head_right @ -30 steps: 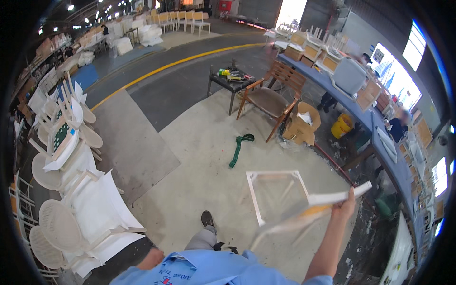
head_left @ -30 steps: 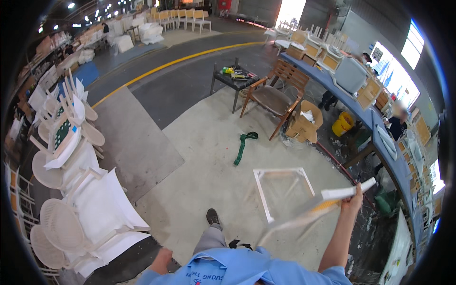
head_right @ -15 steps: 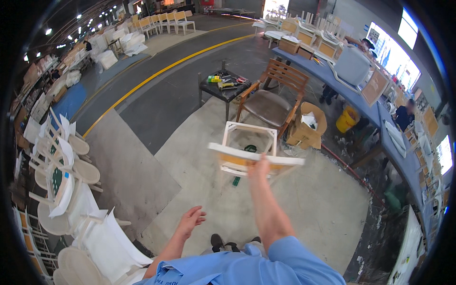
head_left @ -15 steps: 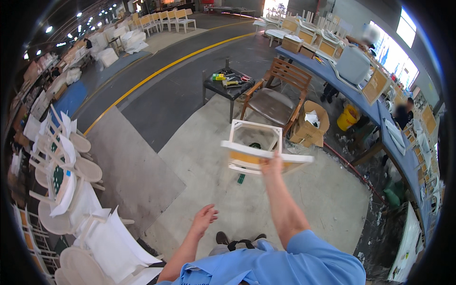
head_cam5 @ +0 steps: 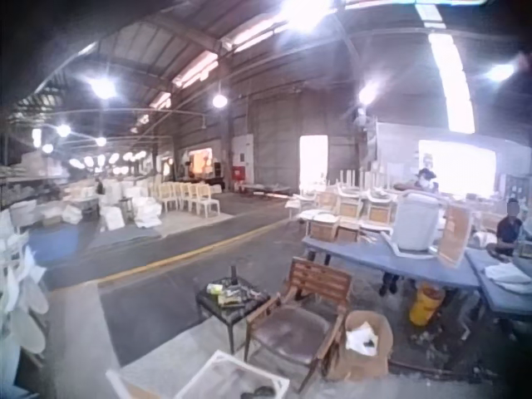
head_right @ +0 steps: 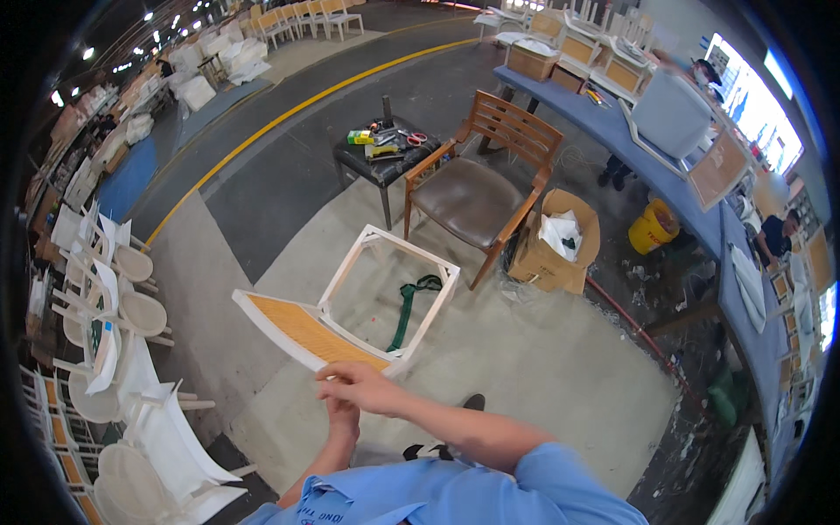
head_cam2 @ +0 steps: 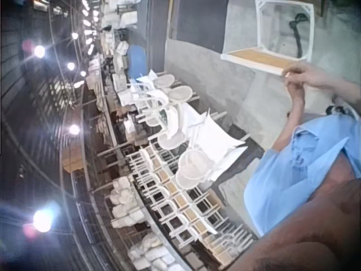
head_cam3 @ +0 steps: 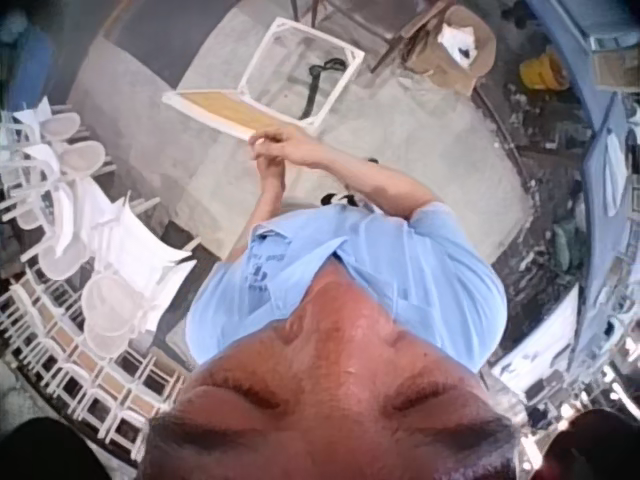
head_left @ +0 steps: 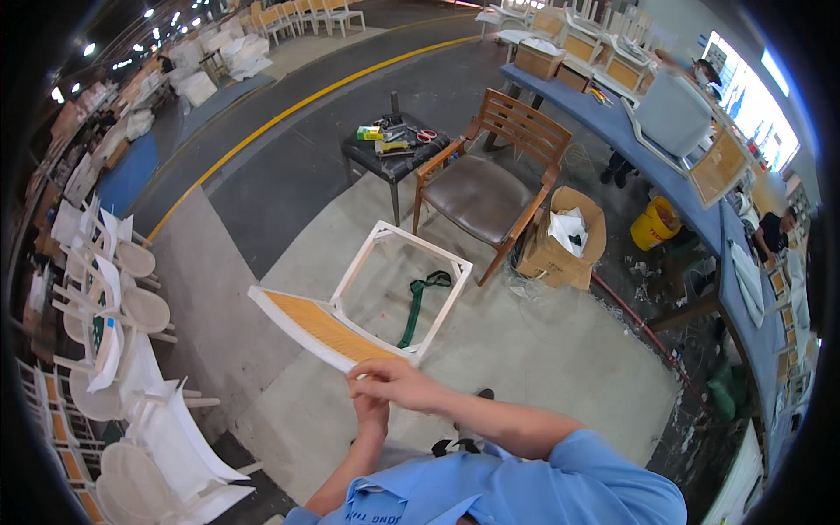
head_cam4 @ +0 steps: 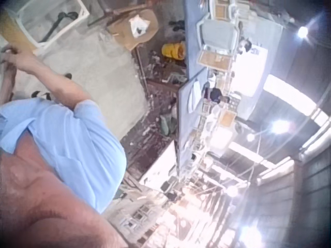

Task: The person assembles a chair by attaching a seat cushion and securing it with a staple gun. They then attach green straps to the chair frame using the staple gun.

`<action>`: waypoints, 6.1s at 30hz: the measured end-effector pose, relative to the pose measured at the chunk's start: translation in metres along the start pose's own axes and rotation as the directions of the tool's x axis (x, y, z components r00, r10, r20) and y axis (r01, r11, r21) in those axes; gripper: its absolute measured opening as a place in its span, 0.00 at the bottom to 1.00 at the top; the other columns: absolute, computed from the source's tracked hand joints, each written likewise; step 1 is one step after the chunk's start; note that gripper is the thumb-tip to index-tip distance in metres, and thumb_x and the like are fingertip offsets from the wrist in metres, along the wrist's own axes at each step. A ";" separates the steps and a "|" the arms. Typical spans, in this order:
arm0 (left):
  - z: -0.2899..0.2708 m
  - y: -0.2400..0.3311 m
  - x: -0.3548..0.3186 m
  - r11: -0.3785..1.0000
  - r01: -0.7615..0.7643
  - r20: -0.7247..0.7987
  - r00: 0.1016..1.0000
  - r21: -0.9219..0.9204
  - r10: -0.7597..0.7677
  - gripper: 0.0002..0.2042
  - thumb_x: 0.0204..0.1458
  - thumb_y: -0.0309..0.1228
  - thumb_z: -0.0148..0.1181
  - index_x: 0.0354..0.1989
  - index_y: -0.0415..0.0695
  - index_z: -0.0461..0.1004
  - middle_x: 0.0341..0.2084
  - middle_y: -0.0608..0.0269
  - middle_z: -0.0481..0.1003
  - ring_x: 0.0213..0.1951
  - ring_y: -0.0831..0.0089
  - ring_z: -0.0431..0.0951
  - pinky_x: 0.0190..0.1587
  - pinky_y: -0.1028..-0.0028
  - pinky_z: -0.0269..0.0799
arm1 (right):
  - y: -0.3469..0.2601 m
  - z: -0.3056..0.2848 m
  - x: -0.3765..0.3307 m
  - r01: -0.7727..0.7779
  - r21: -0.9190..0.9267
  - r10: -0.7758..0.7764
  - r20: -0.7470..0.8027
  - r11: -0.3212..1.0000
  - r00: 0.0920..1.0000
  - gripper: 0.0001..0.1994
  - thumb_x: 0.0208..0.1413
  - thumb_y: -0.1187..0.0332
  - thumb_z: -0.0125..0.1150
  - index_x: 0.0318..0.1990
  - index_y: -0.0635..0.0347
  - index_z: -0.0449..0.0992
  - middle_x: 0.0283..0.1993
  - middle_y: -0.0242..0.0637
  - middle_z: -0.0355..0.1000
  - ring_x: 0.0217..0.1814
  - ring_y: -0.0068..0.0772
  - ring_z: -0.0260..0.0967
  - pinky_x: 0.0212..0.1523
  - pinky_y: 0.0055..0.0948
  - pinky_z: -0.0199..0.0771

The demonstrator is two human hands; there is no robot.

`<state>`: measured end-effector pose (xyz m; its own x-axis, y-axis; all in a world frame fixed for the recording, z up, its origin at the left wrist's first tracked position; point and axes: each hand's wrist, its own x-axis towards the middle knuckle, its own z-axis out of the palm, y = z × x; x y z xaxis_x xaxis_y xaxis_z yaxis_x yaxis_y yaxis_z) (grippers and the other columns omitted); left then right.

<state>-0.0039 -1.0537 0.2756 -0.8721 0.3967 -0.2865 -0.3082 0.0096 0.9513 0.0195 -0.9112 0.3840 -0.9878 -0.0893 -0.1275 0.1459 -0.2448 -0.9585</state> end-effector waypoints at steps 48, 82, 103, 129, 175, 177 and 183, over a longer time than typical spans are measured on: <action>0.003 0.070 0.124 0.058 0.998 -0.889 -0.043 -0.018 0.457 0.26 0.67 0.44 0.46 0.71 0.48 0.58 0.61 0.43 0.69 0.63 0.46 0.67 0.63 0.52 0.62 | 0.006 -0.601 0.530 0.270 -0.949 0.477 0.166 -0.159 0.863 0.17 0.58 0.59 0.61 0.51 0.58 0.75 0.41 0.47 0.77 0.47 0.54 0.75 0.52 0.44 0.73; 0.353 -0.441 0.583 0.465 0.619 -0.567 0.040 -0.632 -0.823 0.22 0.54 0.42 0.62 0.59 0.54 0.75 0.65 0.51 0.63 0.61 0.51 0.67 0.62 0.53 0.65 | 0.106 -0.755 0.595 0.247 -0.905 0.578 0.413 0.345 0.704 0.23 0.72 0.56 0.35 0.44 0.68 0.72 0.34 0.47 0.71 0.36 0.41 0.68 0.42 0.33 0.68; 0.365 -0.210 0.545 0.780 0.608 -0.699 0.621 0.145 -0.354 0.09 0.50 0.25 0.58 0.39 0.43 0.79 0.38 0.52 0.74 0.44 0.53 0.78 0.46 0.59 0.74 | 0.106 -0.742 0.578 0.287 -0.919 0.505 0.390 0.272 0.770 0.20 0.69 0.59 0.47 0.51 0.70 0.74 0.40 0.45 0.77 0.45 0.36 0.74 0.48 0.33 0.71; 0.454 -0.161 0.476 0.855 0.495 -0.987 -0.037 -0.152 -0.155 0.34 0.48 0.25 0.61 0.68 0.52 0.61 0.64 0.49 0.64 0.62 0.49 0.68 0.63 0.55 0.65 | 0.043 -0.587 0.472 -0.052 -0.457 0.422 0.854 0.888 -0.304 0.15 0.52 0.80 0.67 0.48 0.66 0.78 0.51 0.45 0.78 0.54 0.35 0.76 0.58 0.34 0.73; 0.452 -0.012 0.436 0.995 -0.070 -0.848 0.522 0.065 0.092 0.13 0.61 0.36 0.59 0.35 0.35 0.78 0.30 0.57 0.78 0.33 0.67 0.79 0.37 0.67 0.72 | 0.036 -0.463 0.493 0.275 -0.632 0.628 0.442 0.725 -0.640 0.33 0.65 0.53 0.60 0.72 0.59 0.60 0.62 0.36 0.69 0.60 0.29 0.67 0.59 0.30 0.67; 0.465 0.001 0.422 0.922 -0.368 -0.908 0.417 -0.118 0.050 0.14 0.63 0.36 0.57 0.37 0.34 0.79 0.31 0.58 0.79 0.35 0.71 0.78 0.39 0.69 0.73 | 0.041 -0.474 0.509 0.212 -0.597 0.596 0.573 0.774 -0.562 0.31 0.65 0.56 0.60 0.71 0.60 0.61 0.64 0.37 0.67 0.63 0.29 0.64 0.61 0.29 0.66; 0.469 0.005 0.406 0.708 -0.665 -0.951 0.308 -0.237 -0.029 0.18 0.66 0.39 0.53 0.46 0.32 0.77 0.30 0.54 0.80 0.32 0.68 0.80 0.36 0.70 0.75 | 0.038 -0.482 0.445 0.090 -0.338 0.312 0.691 0.937 -0.652 0.38 0.49 0.72 0.73 0.69 0.53 0.65 0.61 0.34 0.69 0.63 0.34 0.65 0.59 0.35 0.68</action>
<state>-0.1816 -0.4622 0.2177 -0.6214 -0.7508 -0.2241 0.2714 -0.4745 0.8374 -0.4406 -0.4945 0.1678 0.7272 -0.6853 -0.0398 0.0295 0.0891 -0.9956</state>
